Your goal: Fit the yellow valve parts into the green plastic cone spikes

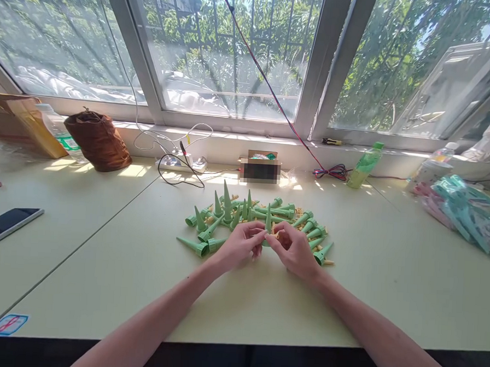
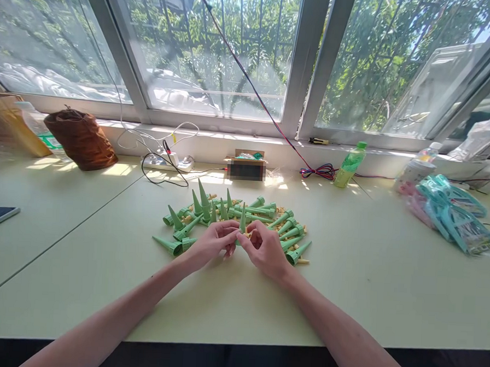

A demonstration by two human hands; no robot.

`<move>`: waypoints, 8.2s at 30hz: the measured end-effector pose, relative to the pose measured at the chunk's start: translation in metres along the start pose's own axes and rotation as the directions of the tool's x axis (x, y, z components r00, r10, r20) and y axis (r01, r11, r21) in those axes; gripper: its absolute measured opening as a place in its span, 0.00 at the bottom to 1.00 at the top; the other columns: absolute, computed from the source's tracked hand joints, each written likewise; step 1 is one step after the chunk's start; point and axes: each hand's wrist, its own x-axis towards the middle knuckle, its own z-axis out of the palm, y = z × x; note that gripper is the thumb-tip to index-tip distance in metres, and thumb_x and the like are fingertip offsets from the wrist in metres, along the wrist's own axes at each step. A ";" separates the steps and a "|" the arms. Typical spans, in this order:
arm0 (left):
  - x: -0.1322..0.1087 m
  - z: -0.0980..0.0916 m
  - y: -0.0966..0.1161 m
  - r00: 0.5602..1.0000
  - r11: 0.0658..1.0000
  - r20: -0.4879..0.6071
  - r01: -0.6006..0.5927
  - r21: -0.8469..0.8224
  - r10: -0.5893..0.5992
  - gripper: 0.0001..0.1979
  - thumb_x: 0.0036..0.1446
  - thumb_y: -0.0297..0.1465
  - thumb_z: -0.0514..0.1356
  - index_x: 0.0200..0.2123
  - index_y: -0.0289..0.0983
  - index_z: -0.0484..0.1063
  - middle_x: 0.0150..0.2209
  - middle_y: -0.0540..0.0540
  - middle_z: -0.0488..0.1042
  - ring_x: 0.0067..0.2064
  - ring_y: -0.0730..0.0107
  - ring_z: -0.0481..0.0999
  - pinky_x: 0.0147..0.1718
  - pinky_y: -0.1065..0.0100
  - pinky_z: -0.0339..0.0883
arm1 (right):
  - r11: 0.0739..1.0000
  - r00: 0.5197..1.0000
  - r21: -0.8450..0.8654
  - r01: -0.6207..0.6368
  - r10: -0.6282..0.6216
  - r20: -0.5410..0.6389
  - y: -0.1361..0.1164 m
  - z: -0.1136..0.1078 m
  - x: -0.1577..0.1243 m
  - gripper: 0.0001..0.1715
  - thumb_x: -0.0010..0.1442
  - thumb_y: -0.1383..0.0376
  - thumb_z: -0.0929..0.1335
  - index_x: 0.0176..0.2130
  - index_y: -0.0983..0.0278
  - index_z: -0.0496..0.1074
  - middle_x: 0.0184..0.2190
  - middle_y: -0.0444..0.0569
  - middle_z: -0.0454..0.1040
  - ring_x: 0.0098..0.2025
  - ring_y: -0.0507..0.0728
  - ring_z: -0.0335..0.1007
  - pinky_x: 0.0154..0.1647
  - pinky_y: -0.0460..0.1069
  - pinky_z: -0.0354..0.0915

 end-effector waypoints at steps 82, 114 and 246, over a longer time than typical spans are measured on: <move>-0.009 0.009 -0.003 0.847 0.725 -0.228 -0.237 0.647 0.480 0.15 0.67 0.43 0.50 0.33 0.39 0.62 0.23 0.55 0.60 0.20 0.78 0.54 0.23 0.73 0.49 | 0.997 0.978 -0.053 0.051 -0.061 -0.200 0.009 0.005 0.001 0.15 0.69 0.55 0.61 0.33 0.62 0.64 0.19 0.39 0.61 0.20 0.50 0.55 0.22 0.46 0.54; -0.011 0.018 -0.011 0.864 0.358 0.437 -0.501 0.788 0.249 0.09 0.60 0.32 0.57 0.38 0.39 0.78 0.24 0.49 0.74 0.25 0.70 0.69 0.27 0.69 0.56 | 0.908 0.931 -0.332 0.256 -0.324 -0.168 0.022 0.002 0.005 0.25 0.70 0.60 0.61 0.22 0.61 0.51 0.17 0.38 0.51 0.20 0.49 0.46 0.22 0.46 0.48; 0.001 0.006 -0.008 0.821 0.806 -0.333 -0.234 0.544 0.464 0.13 0.62 0.40 0.58 0.30 0.38 0.65 0.21 0.52 0.68 0.22 0.74 0.68 0.22 0.73 0.57 | 0.919 0.934 -0.262 0.295 -0.335 -0.123 0.009 -0.007 0.018 0.08 0.69 0.66 0.63 0.38 0.62 0.71 0.32 0.48 0.71 0.32 0.55 0.68 0.35 0.50 0.65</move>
